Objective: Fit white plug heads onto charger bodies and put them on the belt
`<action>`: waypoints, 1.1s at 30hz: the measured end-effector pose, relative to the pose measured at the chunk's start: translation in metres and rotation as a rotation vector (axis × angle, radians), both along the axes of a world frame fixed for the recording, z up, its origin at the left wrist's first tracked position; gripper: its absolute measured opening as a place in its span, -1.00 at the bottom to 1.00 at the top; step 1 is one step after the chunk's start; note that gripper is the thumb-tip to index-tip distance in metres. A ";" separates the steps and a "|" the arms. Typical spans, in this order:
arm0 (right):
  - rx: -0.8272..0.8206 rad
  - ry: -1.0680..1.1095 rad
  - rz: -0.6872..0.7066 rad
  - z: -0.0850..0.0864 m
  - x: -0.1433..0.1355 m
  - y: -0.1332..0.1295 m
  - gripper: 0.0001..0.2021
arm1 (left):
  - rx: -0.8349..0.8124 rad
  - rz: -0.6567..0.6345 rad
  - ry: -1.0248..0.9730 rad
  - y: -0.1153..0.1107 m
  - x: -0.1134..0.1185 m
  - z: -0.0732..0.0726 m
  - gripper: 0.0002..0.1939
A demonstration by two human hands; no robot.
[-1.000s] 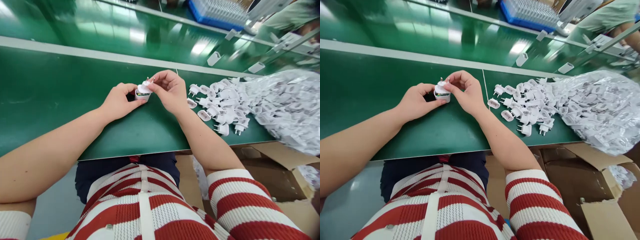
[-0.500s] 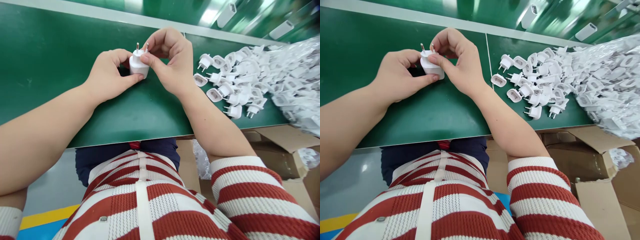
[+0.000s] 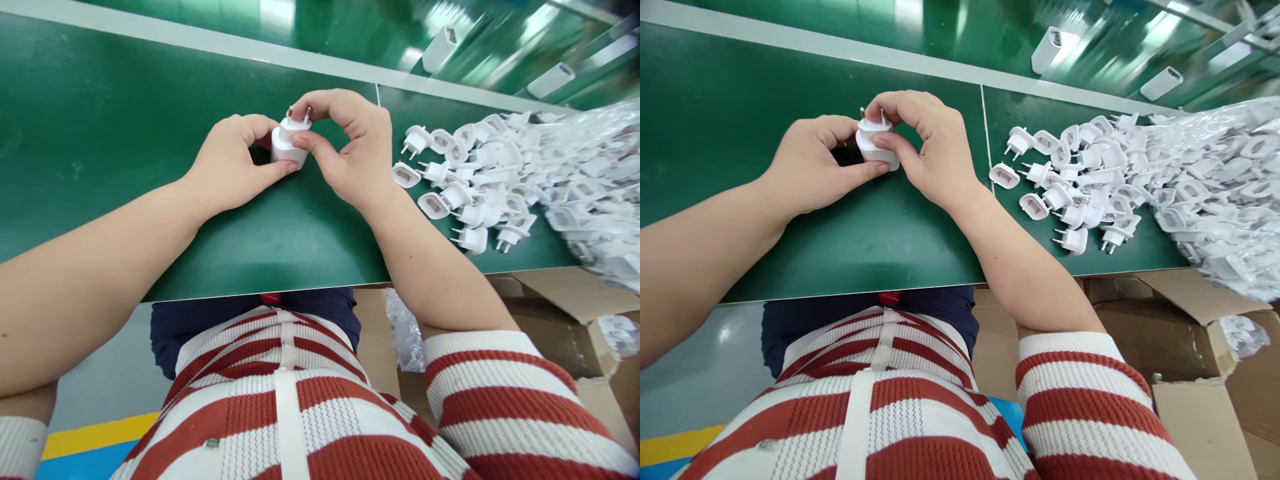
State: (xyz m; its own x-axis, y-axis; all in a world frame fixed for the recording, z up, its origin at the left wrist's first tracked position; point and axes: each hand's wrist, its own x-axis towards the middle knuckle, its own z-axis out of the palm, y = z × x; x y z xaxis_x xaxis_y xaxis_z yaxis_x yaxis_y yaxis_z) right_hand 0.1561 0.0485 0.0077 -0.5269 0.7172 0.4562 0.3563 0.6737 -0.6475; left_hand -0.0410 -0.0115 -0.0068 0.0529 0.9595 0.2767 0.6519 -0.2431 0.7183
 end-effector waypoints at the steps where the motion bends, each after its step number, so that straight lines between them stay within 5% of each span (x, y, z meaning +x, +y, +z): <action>1: 0.002 -0.011 -0.002 0.001 0.000 0.000 -0.91 | 0.003 -0.002 0.002 0.000 0.000 0.000 -0.69; 9: 0.197 -0.065 -0.069 0.005 -0.002 0.002 -0.81 | -0.014 0.030 -0.007 0.000 0.001 -0.001 -0.73; 13: 0.156 -0.079 -0.067 0.006 -0.002 0.000 -0.85 | -0.028 0.026 -0.043 0.000 0.001 -0.001 -0.77; 18: 0.066 -0.019 -0.031 -0.003 -0.004 0.003 -0.87 | -0.016 0.023 -0.146 -0.001 0.004 -0.006 -0.55; 22: -0.078 -0.060 0.032 0.009 0.014 0.012 -0.60 | -0.069 0.010 -0.271 -0.003 0.007 0.001 -0.51; 24: -0.088 -0.194 -0.076 0.026 0.036 0.015 -0.43 | -0.178 0.044 -0.287 0.002 0.004 0.009 -0.51; 28: -0.107 -0.773 -0.423 0.059 0.082 0.019 -0.39 | -0.175 0.227 -0.250 0.044 -0.020 0.019 -0.53; 30: -0.243 -0.963 -0.468 0.065 0.092 0.022 -0.41 | -0.080 0.333 -0.263 0.082 -0.039 0.017 -0.57; 33: -0.379 -0.973 -0.440 0.064 0.091 0.029 -0.51 | -0.012 0.525 -0.229 0.138 -0.070 0.017 -0.60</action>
State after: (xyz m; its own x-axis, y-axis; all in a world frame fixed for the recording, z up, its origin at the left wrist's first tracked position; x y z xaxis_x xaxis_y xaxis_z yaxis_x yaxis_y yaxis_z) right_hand 0.2474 0.0773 0.0720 -0.2072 0.9326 -0.2956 0.9775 0.1849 -0.1018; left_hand -0.1111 0.1269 0.0097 -0.4914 0.8444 0.2134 0.5100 0.0803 0.8564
